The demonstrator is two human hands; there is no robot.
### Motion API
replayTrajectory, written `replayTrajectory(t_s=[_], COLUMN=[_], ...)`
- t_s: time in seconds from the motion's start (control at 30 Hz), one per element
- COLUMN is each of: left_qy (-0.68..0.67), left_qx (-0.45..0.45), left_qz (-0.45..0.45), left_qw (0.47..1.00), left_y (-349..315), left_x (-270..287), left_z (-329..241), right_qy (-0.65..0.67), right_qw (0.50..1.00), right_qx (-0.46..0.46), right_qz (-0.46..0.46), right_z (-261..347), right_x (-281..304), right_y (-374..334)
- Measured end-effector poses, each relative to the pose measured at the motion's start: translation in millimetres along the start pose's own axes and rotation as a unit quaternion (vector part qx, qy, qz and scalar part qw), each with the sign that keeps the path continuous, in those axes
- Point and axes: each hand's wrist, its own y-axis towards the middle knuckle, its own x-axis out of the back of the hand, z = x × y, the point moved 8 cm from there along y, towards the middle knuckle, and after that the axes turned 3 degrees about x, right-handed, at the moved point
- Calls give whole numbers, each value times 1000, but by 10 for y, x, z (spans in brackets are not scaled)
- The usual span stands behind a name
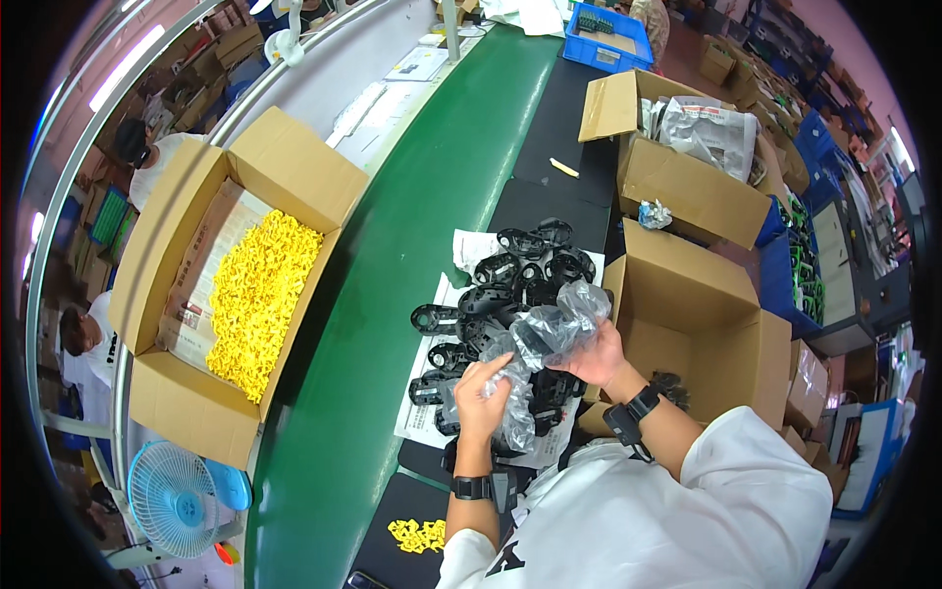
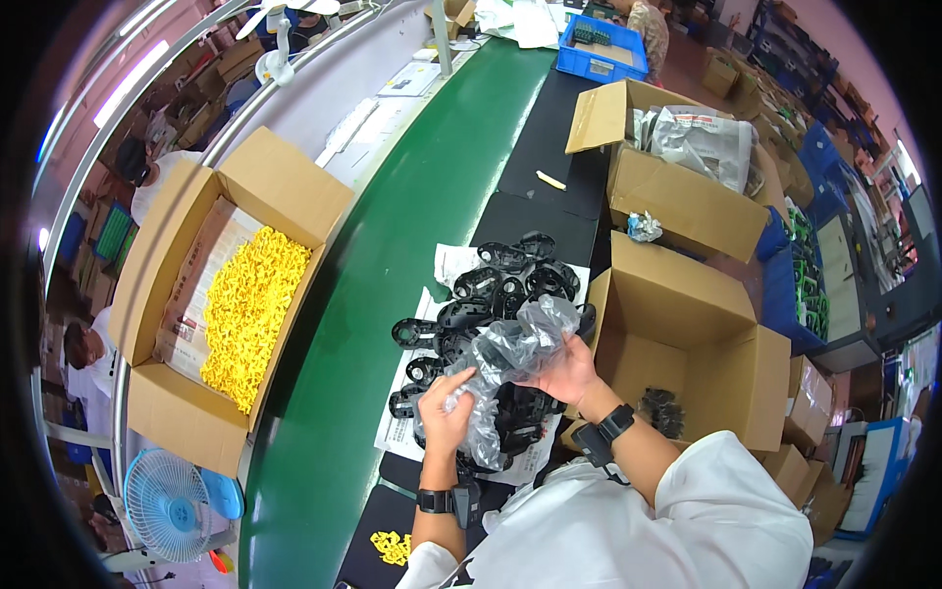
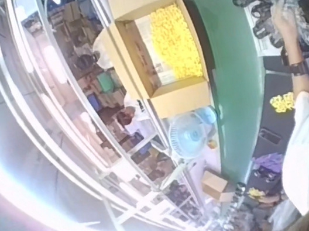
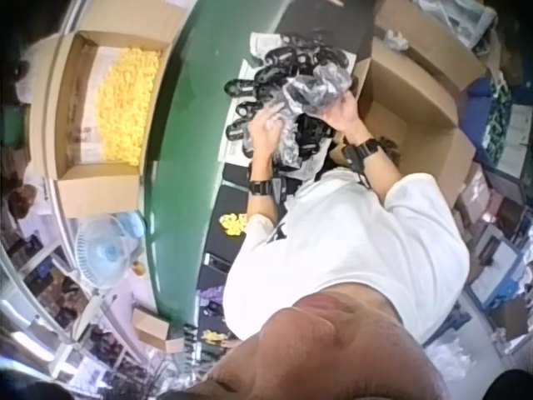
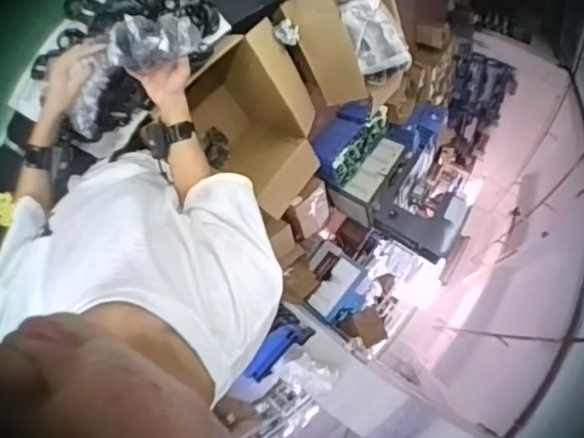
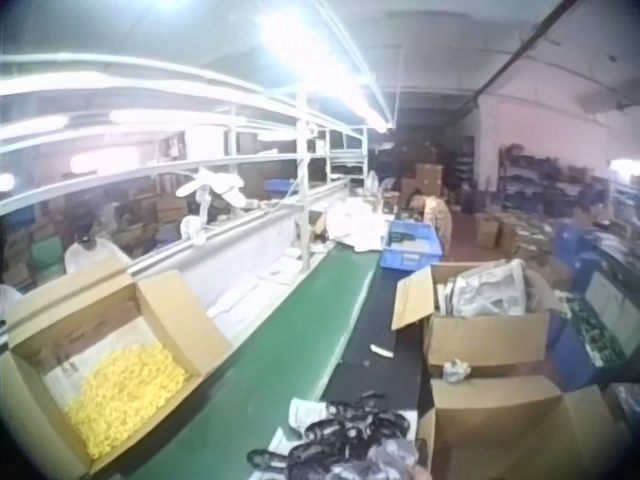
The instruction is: Sorting electronic components and placing them into individual plastic bags before putting them in a cardboard box.
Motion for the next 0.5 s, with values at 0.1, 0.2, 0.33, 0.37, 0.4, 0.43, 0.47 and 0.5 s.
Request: replayTrajectory(t_s=[0.1, 0.2, 0.33, 0.37, 0.4, 0.43, 0.47, 0.5], left_qy=[-57, -124, -159, -143, -127, -126, -146, -166], left_qx=[39, 47, 39, 68, 96, 96, 105, 112], left_qz=[-42, -2, -2, 19, 39, 40, 6, -25], left_qw=[997, 991, 987, 987, 987, 987, 984, 979], left_y=[-34, -58, -93, -70, -68, -76, -88, -81], left_x=[50, -19, -28, -62, -97, -124, -118, -103], left_z=[48, 126, 235, 225, 230, 230, 257, 282], right_qy=[-6, -13, -20, -19, -25, -32, -30, -44], right_qw=[1000, 999, 1000, 1000, 1000, 999, 999, 999], right_qx=[-8, -9, -17, -16, -12, -7, -7, -10], right_qz=[27, 29, 7, 7, -2, -12, -11, -17], right_z=[0, 53, 21, 18, 19, 20, 19, 30], right_x=[13, 54, 80, 88, 109, 130, 136, 163], right_y=[-18, -33, -41, -39, -45, -51, -61, -69])
